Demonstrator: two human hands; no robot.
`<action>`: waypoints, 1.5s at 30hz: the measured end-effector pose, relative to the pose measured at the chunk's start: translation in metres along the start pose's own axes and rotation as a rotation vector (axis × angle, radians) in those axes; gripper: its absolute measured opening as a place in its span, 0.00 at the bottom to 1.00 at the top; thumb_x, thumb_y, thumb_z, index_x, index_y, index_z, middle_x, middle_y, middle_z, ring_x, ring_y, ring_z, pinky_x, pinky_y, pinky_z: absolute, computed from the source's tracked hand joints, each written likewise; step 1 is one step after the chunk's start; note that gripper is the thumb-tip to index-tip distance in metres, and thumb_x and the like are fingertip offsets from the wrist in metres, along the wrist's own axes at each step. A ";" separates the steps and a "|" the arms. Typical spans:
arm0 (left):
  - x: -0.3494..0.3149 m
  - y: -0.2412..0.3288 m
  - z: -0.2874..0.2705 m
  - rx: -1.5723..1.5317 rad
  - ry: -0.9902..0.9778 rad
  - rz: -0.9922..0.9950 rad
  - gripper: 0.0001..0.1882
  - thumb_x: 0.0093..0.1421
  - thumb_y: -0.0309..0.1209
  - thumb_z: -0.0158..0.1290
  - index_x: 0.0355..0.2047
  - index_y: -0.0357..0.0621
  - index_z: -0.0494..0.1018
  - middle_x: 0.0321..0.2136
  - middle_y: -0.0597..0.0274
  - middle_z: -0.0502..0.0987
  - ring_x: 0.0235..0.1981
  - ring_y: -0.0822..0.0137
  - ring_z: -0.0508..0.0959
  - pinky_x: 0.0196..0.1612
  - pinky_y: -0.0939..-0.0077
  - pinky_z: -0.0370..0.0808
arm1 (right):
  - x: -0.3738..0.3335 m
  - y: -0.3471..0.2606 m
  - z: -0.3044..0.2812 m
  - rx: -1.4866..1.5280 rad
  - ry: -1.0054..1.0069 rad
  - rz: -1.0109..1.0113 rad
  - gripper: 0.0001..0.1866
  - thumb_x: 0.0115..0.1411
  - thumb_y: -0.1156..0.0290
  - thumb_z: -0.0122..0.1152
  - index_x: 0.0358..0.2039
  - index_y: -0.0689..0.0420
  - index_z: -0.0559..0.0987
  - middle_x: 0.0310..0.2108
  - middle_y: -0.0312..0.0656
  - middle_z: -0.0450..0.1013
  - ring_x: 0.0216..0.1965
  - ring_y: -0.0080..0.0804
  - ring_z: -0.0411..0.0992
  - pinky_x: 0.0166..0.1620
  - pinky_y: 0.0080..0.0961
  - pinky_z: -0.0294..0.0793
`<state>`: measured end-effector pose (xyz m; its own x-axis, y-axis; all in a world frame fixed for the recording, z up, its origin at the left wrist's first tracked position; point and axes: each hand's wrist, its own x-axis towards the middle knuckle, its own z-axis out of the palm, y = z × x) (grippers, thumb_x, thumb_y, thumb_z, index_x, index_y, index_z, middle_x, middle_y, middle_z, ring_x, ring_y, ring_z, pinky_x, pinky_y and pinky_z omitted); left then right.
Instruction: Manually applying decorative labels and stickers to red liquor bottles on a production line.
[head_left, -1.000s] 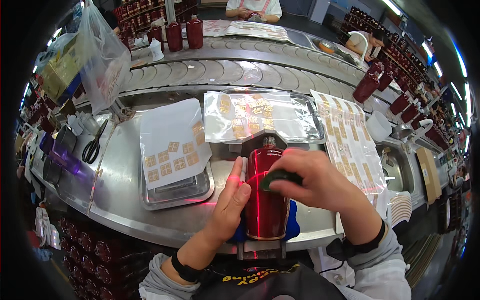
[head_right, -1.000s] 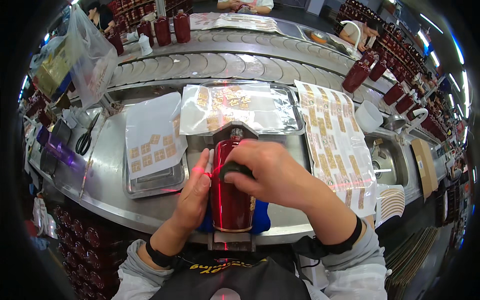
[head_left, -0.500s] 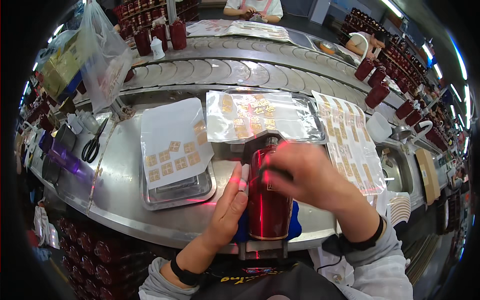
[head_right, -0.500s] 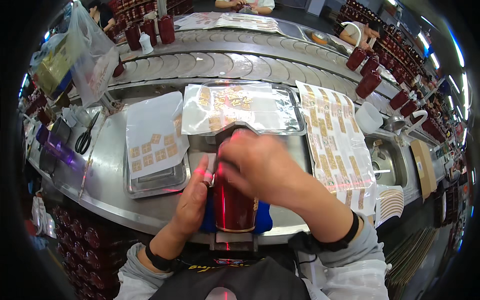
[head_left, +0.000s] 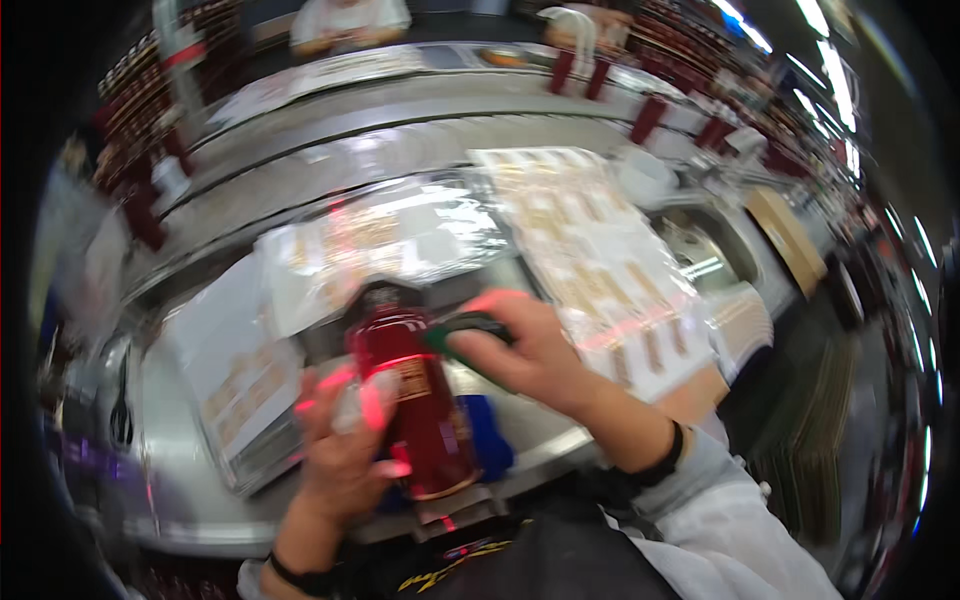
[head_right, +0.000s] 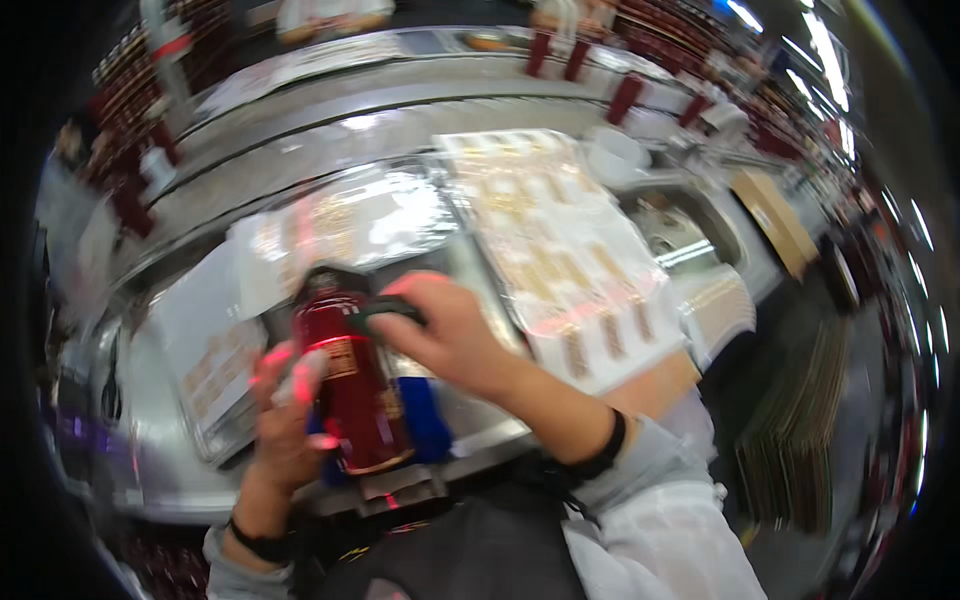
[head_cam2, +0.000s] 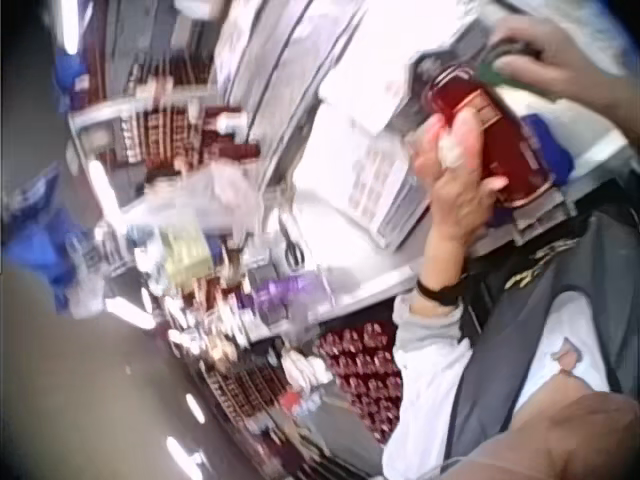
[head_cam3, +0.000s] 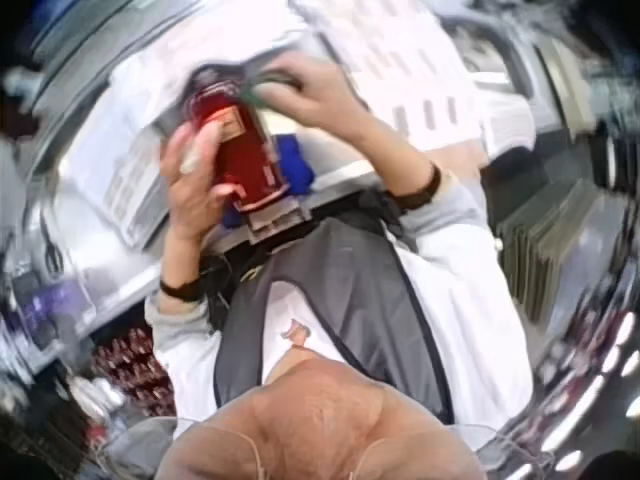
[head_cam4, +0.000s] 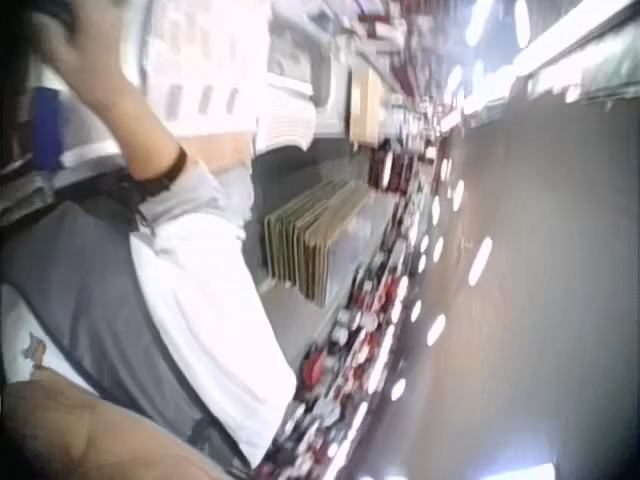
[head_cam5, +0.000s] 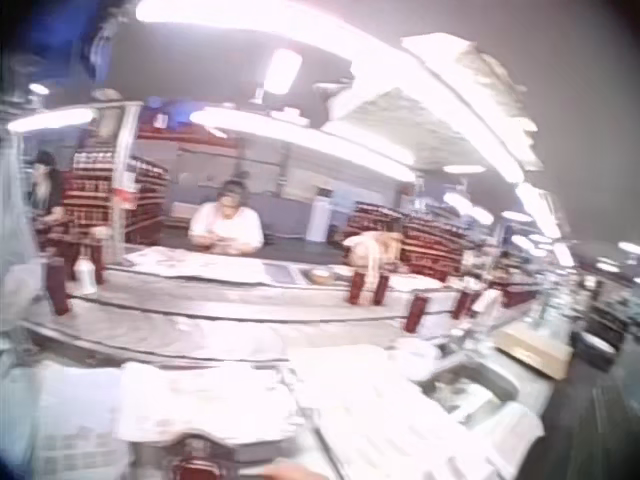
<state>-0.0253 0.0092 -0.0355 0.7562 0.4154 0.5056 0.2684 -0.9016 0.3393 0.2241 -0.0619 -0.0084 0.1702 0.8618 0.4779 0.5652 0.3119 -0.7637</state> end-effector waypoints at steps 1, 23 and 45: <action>0.007 -0.004 -0.004 0.089 0.011 0.086 0.39 0.64 0.63 0.34 0.56 0.44 0.71 0.56 0.57 0.72 0.63 0.52 0.59 0.68 0.42 0.43 | -0.005 0.004 -0.003 -0.020 0.000 -0.014 0.10 0.58 0.68 0.65 0.37 0.60 0.78 0.28 0.42 0.74 0.29 0.30 0.72 0.33 0.26 0.70; 0.035 -0.017 0.023 -1.108 0.234 -0.625 0.26 0.72 0.43 0.35 0.56 0.33 0.67 0.56 0.50 0.70 0.57 0.61 0.70 0.60 0.67 0.65 | 0.047 -0.044 0.010 -0.248 -0.205 0.012 0.11 0.52 0.67 0.65 0.32 0.60 0.79 0.30 0.49 0.75 0.31 0.46 0.75 0.35 0.35 0.74; 0.023 0.034 -0.024 -1.308 0.378 -0.633 0.12 0.61 0.36 0.58 0.35 0.39 0.75 0.28 0.67 0.78 0.30 0.80 0.75 0.33 0.84 0.71 | -0.023 -0.057 -0.055 0.104 -0.163 -0.345 0.16 0.52 0.69 0.59 0.38 0.67 0.76 0.36 0.52 0.72 0.38 0.40 0.70 0.45 0.33 0.69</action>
<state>-0.0127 -0.0088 0.0065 0.4725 0.8747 0.1083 -0.3793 0.0909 0.9208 0.2327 -0.1214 0.0485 -0.1503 0.7489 0.6454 0.4806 0.6258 -0.6143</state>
